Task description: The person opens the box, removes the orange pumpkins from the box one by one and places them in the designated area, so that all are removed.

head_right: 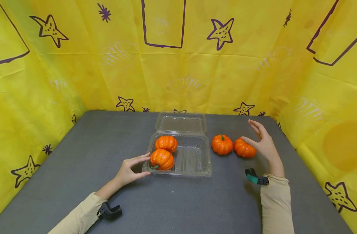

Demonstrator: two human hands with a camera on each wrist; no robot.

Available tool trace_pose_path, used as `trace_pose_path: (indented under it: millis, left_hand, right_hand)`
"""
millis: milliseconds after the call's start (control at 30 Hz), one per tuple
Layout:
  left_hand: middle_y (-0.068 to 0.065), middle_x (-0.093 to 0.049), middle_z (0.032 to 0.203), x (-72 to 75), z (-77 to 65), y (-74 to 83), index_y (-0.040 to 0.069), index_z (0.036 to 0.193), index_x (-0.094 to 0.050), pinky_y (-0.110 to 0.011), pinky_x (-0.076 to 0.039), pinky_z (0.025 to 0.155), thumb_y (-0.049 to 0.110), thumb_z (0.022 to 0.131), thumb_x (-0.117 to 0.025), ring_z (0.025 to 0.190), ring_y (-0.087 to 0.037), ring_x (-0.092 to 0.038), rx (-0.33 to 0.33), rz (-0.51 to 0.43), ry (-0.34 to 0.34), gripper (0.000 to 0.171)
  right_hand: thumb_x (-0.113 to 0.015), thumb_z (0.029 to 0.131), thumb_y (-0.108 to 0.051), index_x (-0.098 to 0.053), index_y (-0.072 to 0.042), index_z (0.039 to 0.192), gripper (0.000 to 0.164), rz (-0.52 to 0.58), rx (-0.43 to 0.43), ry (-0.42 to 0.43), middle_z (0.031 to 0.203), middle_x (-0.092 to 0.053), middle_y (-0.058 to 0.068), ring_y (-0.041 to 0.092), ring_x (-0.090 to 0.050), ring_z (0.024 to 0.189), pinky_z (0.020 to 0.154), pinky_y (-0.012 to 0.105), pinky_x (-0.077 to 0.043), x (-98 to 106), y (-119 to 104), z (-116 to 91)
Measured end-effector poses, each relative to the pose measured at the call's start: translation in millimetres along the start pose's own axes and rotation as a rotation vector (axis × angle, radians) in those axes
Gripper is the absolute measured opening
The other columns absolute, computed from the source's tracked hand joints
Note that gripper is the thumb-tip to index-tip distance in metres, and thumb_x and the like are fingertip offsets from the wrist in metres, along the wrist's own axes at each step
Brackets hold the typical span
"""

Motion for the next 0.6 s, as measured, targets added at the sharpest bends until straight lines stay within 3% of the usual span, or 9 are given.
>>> trace_pose_path:
  millis: [267,467,600]
  left_hand:
    - [-0.031,-0.057,0.102,0.3,-0.9,-1.6,-0.013,0.098,-0.061,-0.027,-0.041,0.088,-0.006,0.053,-0.081,0.092,-0.041,-0.057,0.020,-0.002,-0.005,0.050]
    - [-0.029,-0.059,0.098,0.5,-1.6,-1.2,-0.013,0.097,-0.061,-0.025,-0.043,0.085,-0.005,0.053,-0.081,0.088,-0.038,-0.060,0.022,0.008,-0.002,0.050]
    - [-0.025,-0.063,0.093,0.1,-1.3,-2.2,-0.013,0.096,-0.061,-0.022,-0.046,0.080,-0.003,0.054,-0.081,0.083,-0.033,-0.062,0.040,0.013,-0.003,0.048]
  right_hand:
    - [-0.061,0.078,0.011,-0.027,-0.006,0.138,0.071,0.084,0.156,0.080,0.141,-0.031,0.005,0.013,-0.025,0.129,0.100,0.017,-0.020,-7.8,-35.1,2.6]
    - [-0.060,0.072,0.020,-0.029,0.000,0.136,0.074,0.208,0.282,0.071,0.141,-0.031,0.009,0.016,-0.026,0.129,0.103,0.022,-0.019,-18.7,-61.6,3.2]
    - [-0.061,0.069,0.023,-0.029,0.003,0.136,0.077,0.170,0.349,0.050,0.140,-0.030,0.015,0.020,-0.025,0.129,0.103,0.025,-0.020,-29.6,-77.7,3.3]
Point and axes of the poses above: each hand's wrist, its own z-axis towards the middle knuckle, its own x-axis out of the back of the hand, y = z × x, the point moved 10 cm from there along z, towards the middle knuckle
